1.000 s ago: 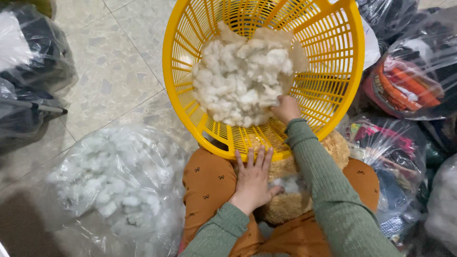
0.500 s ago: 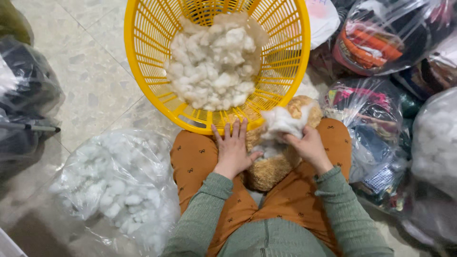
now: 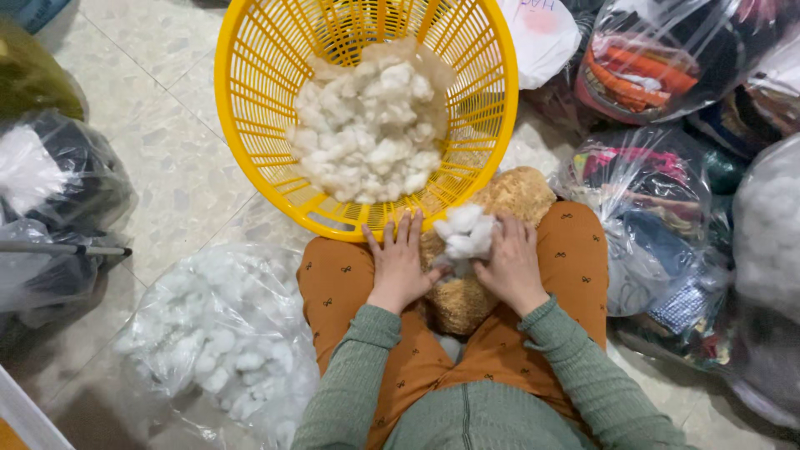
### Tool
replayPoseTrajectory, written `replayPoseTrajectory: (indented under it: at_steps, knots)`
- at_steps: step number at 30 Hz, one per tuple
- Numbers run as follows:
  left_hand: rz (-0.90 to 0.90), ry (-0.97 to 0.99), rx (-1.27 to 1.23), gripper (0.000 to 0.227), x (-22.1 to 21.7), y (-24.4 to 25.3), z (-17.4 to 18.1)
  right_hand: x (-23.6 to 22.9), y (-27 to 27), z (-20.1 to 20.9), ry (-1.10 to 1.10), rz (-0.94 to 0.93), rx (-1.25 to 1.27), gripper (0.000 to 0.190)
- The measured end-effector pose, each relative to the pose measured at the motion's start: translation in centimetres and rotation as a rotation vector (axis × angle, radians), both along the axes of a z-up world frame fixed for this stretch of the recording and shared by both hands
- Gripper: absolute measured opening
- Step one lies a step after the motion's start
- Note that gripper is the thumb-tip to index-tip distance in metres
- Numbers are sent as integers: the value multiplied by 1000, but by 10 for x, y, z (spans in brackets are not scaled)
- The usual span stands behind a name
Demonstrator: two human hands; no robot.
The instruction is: The person sits on the floor and repeatedly takes handfuls of white stuffing from a yellow basket, inserting them into an opening in a brown teddy bear. They press and distribute the stuffing inside the bear's body to fill it out.
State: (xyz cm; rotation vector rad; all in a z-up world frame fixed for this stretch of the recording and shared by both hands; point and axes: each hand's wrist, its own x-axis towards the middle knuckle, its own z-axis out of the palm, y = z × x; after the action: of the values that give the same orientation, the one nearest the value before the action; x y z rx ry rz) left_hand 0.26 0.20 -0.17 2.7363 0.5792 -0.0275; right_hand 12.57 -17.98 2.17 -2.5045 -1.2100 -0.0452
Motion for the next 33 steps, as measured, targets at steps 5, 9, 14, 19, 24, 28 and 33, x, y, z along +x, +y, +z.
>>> replayPoseTrajectory:
  at_steps: [5, 9, 14, 19, 24, 28, 33]
  knots:
    - [1, 12, 14, 118, 0, -3, 1, 7, -8, 18, -8, 86, 139, 97]
    - [-1, 8, 10, 116, 0, -3, 3, 13, -2, 35, -51, 310, -176, 110]
    - [9, -1, 25, 117, -1, -2, 1, 6, -2, 38, 163, 366, -97, 91]
    - [5, 0, 25, 113, -3, -4, -3, 1, -15, 16, 218, 312, 50, 64]
    - [6, 50, -18, 115, 0, -1, 3, -2, -22, -1, 111, 236, 87, 60]
    - [9, 35, -42, 116, -5, -2, 2, -5, -21, -10, 33, 181, 85, 63]
    - [8, 1, -5, 116, -3, 0, -6, 3, -21, -18, -64, 160, 7, 76]
